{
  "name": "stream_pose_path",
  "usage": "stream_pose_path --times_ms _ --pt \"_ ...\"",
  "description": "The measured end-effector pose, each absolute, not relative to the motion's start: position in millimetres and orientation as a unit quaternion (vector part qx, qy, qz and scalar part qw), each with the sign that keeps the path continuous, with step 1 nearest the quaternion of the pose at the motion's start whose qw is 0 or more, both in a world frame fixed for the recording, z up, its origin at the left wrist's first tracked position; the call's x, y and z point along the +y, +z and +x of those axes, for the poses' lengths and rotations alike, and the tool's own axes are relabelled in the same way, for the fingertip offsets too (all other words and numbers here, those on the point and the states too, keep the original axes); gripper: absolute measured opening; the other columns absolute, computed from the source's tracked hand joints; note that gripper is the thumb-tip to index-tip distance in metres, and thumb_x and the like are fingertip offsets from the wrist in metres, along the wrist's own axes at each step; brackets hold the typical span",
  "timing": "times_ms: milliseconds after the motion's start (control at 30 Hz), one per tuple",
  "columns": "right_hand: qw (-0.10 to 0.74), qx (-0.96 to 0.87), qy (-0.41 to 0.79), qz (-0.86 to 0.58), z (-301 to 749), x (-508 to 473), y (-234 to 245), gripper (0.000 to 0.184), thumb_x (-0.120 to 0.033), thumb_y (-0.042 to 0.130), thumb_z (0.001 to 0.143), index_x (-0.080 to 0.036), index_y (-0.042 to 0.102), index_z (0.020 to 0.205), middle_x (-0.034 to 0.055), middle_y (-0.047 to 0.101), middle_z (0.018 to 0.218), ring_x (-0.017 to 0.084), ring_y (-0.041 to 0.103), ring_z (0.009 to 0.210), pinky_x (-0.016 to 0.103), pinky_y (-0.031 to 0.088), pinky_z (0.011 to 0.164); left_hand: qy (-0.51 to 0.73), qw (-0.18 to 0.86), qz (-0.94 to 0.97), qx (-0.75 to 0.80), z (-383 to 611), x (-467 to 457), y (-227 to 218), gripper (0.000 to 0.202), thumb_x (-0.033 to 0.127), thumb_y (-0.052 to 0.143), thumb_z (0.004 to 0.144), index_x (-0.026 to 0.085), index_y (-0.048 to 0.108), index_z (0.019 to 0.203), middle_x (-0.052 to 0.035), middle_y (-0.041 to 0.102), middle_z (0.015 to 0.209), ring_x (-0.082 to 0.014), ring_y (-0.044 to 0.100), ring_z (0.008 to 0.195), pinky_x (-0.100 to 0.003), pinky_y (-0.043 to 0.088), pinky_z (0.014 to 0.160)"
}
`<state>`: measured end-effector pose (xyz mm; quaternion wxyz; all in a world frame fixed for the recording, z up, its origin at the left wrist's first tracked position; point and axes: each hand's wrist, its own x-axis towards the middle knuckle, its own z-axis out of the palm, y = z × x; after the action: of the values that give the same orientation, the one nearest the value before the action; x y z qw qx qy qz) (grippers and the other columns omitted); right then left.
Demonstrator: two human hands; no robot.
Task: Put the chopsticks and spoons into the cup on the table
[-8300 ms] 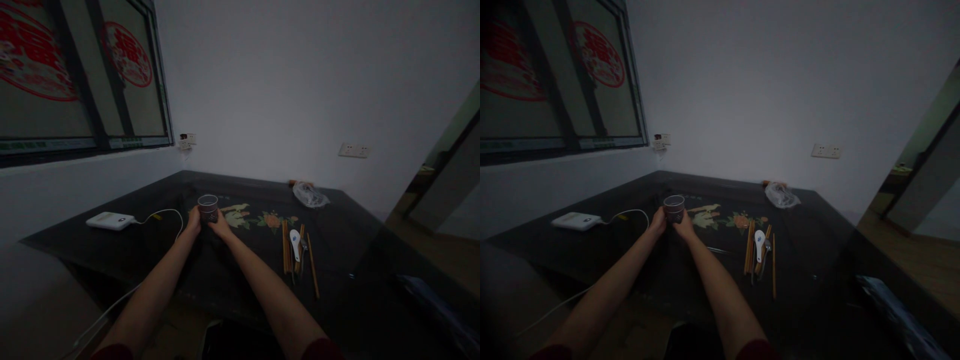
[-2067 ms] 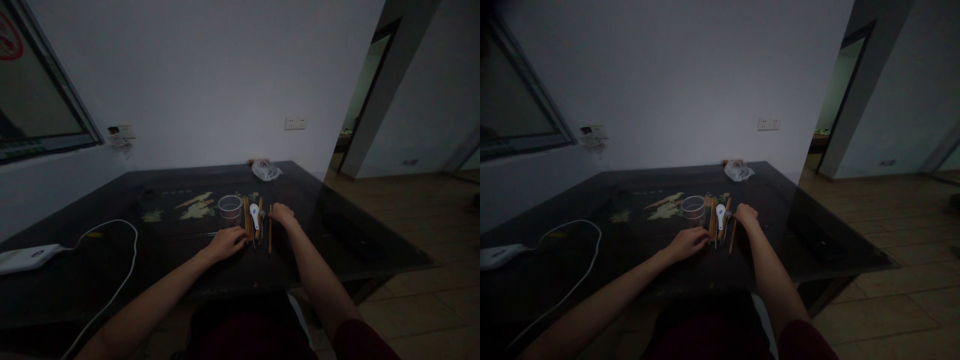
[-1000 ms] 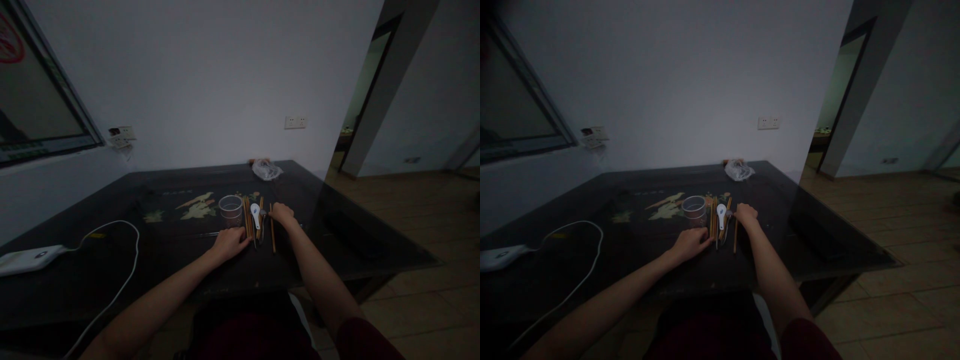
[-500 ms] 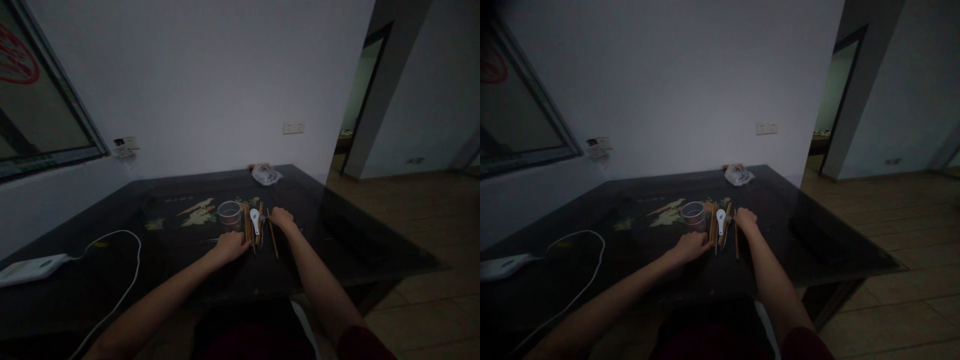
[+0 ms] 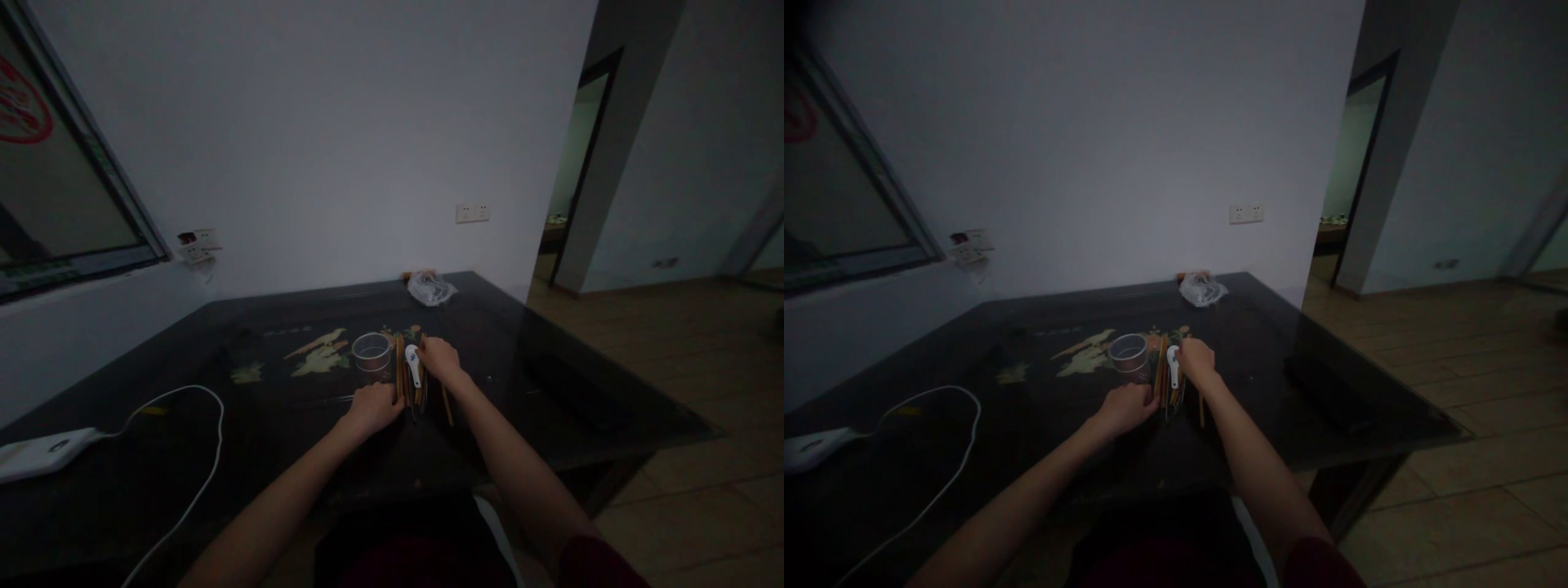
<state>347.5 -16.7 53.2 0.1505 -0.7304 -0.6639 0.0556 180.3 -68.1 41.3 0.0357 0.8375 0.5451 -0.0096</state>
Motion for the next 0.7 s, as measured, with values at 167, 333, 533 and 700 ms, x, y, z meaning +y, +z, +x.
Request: stream_pose_path --times_ms 167,333,533,700 --pt "0.124 -0.729 0.044 -0.672 312.9 -26.8 47.8 0.026 -0.031 0.047 0.088 -0.018 0.067 0.098 0.0125 0.067 0.104 0.024 0.063 0.100 0.030 0.047 0.081 0.001 0.009 0.838 0.545 181.7 -65.9 38.4 0.047 0.050 0.034 0.086 0.015 0.067 0.088 -0.0162 0.069 0.090 -0.0305 0.066 0.086 -0.041 0.051 0.073" --pt "0.097 -0.736 0.032 -0.669 307.1 -29.2 42.8 0.026 -0.027 0.046 0.087 -0.016 0.067 0.098 0.0148 0.067 0.103 0.025 0.064 0.098 0.031 0.048 0.080 -0.004 0.017 0.837 0.548 182.9 -64.5 37.8 0.043 0.044 0.037 0.085 0.014 0.068 0.090 -0.0162 0.070 0.091 -0.0310 0.067 0.085 -0.041 0.052 0.072" --pt "0.108 -0.735 0.027 -0.668 310.7 -28.3 42.0 0.026 -0.022 0.046 0.087 -0.012 0.067 0.099 0.0166 0.065 0.104 0.025 0.064 0.099 0.032 0.048 0.080 -0.004 -0.007 0.834 0.552 183.2 -69.9 40.5 0.041 0.041 0.039 0.084 0.013 0.069 0.092 -0.0167 0.070 0.090 -0.0306 0.067 0.086 -0.040 0.051 0.074" --pt "0.109 -0.743 0.021 -0.660 310.4 -30.3 42.5 0.026 -0.020 0.045 0.087 -0.012 0.066 0.099 0.0169 0.065 0.104 0.025 0.063 0.098 0.032 0.049 0.078 0.002 -0.015 0.829 0.559 184.2 -68.9 38.2 0.043 0.041 0.037 0.086 0.013 0.069 0.094 -0.0182 0.069 0.091 -0.0313 0.066 0.088 -0.041 0.050 0.076"
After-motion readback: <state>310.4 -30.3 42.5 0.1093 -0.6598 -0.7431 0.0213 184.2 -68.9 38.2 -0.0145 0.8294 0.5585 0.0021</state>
